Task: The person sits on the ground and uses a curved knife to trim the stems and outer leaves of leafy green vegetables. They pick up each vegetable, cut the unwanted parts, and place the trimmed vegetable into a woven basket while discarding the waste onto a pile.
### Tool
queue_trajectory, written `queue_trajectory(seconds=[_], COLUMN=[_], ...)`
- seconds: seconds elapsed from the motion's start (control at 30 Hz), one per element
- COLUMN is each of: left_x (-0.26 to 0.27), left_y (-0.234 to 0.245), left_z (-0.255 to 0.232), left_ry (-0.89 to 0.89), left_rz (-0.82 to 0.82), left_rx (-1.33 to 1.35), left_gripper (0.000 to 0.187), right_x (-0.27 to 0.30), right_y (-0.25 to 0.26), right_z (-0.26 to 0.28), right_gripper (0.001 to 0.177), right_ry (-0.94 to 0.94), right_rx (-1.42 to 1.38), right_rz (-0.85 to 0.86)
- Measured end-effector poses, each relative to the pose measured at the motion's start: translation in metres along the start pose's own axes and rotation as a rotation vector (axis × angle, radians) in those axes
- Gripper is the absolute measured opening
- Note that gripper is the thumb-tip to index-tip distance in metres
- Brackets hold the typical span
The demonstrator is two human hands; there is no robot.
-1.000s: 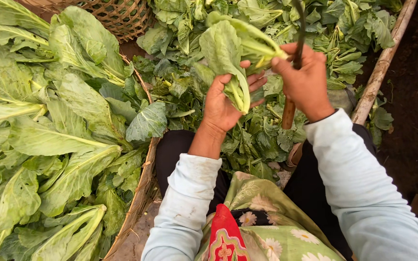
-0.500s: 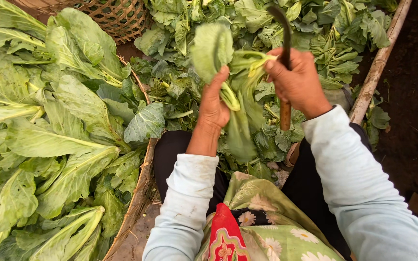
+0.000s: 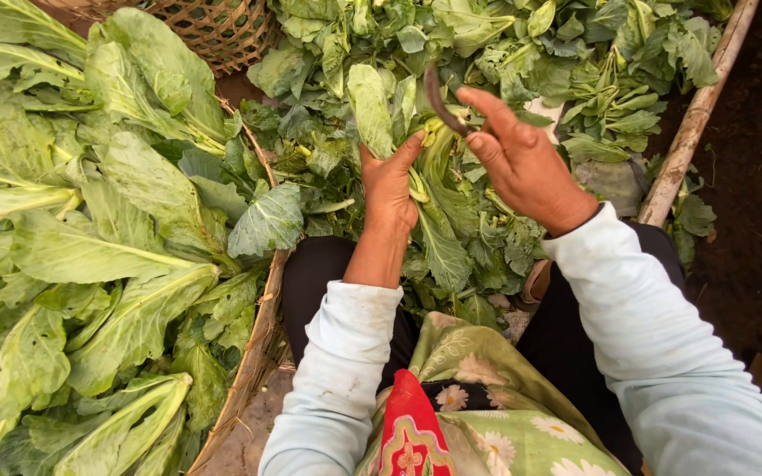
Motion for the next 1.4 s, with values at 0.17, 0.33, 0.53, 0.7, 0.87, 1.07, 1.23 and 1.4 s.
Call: queue_trajectory(seconds=[0.17,0.33,0.53,0.7,0.87,1.07,1.23,1.4], left_x=[0.000,0.008,-0.022,0.000,0.034,0.006,-0.002,-0.026], left_y=[0.005,0.002,0.016,-0.002,-0.024,-0.016,-0.014,-0.003], left_z=[-0.006,-0.013,0.010,0.000,-0.007,-0.002,0.008,0.034], left_ry=[-0.077,-0.121,-0.208,-0.378,-0.627,-0.345,0.044,0.294], left_rz=[-0.099,-0.079,-0.020,0.002,0.021,0.074,0.099,0.237], left_rx=[-0.173,-0.246,-0.197,-0.285,-0.667,-0.340,0.028,0.107], left_gripper=[0.132,0.125,0.109,0.066,0.056,0.049,0.059,0.023], right_x=[0.001,0.004,0.005,0.002,0.000,-0.010,-0.009,-0.014], right_y=[-0.007,-0.015,-0.019,-0.023,-0.030,-0.013,-0.011,-0.004], right_z=[0.001,-0.011,-0.032,-0.042,-0.075,-0.035,-0.032,-0.007], right_gripper=[0.048,0.039,0.035,0.031,0.038,0.041,0.046,0.053], right_ry=[-0.052,-0.079,-0.087,-0.100,-0.128,-0.395,-0.481,-0.349], right_rx=[0.150,0.215,0.215,0.155,0.043,-0.580,-0.639,-0.787], right_rz=[0.099,0.081,0.013,-0.026,-0.137,-0.164,-0.173,-0.097])
Point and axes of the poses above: each hand's wrist, its own x-axis away from the middle knuckle, its own y-axis out of the back of the hand, z = x × y, the point moved 6 cm from there along -x, towards the middle knuckle, and after that the axes turned 11 degrees about y, right-handed, at the moved point
